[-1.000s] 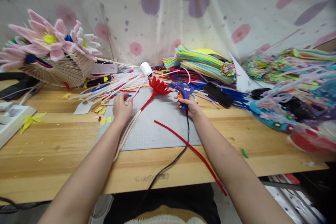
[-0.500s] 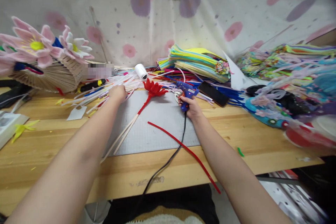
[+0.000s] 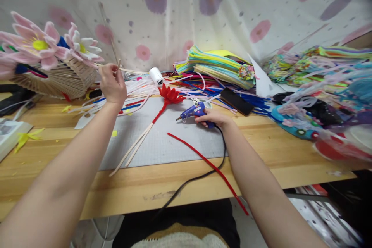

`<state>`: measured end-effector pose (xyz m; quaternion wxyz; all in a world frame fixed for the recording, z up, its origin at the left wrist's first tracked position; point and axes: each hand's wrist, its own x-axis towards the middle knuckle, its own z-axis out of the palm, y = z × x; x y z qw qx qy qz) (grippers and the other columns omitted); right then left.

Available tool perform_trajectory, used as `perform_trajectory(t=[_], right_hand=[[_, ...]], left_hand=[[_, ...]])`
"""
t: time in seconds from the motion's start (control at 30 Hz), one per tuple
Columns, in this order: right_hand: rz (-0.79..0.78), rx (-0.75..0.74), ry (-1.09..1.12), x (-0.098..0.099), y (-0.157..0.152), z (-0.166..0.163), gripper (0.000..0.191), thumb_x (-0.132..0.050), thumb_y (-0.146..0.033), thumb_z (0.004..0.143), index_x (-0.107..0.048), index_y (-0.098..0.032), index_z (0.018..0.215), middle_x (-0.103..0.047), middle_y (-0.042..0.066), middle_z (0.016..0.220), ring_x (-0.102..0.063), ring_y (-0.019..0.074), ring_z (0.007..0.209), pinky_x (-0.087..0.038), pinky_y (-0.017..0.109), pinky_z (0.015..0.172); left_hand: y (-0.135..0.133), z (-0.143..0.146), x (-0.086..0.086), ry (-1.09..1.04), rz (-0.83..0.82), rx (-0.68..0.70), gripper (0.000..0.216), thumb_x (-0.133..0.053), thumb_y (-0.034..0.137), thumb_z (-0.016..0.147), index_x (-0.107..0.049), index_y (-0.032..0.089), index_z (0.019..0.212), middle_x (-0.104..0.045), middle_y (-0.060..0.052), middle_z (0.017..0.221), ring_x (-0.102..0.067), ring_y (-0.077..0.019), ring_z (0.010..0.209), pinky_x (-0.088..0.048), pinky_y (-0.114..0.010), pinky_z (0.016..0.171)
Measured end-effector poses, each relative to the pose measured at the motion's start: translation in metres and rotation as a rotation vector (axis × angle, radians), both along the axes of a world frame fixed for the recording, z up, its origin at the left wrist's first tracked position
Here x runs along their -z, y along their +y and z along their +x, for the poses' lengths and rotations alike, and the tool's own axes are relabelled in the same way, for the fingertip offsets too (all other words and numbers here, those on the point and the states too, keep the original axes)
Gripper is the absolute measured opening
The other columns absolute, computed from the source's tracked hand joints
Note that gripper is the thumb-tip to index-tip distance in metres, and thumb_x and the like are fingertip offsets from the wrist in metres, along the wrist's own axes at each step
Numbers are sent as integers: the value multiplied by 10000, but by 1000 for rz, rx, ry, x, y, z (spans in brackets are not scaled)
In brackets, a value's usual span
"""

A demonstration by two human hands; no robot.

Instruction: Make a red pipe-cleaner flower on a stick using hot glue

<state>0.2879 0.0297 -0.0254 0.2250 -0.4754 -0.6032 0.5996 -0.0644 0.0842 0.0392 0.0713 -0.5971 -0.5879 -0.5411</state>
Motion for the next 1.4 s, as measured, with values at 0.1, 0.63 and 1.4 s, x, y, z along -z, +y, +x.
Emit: perform_trajectory(t=[0.1,0.63,1.4], right_hand=[[-66,18,-3,-2,2,-9,304,-731,-376,552,-568,-161,691,-579,4,555,-459,77,415,-370,215,388],[652,-239,-517,-69,-36,-55,173,-512,-307,782,-621,-208,691,-598,-7,626,-492,110,577,-316,233,570],[355,811,88,-104,31,100,135,-535,-406,748,-521,-272,746,-612,24,887,-475,122,626,-393,252,548]], left_hand=[[-10,9,-9,16,49,112,228,-436,338,840,-528,196,993,-526,-105,1036,-505,-239,1020,-396,-375,836],[-79,105,29,526,-269,864,192,-476,308,802,-634,230,877,-618,-73,818,-577,-195,781,-441,-317,738],[-91,54,70,341,-796,228,299,-431,422,805,-554,184,939,-585,-85,967,-563,-213,858,-428,-325,708]])
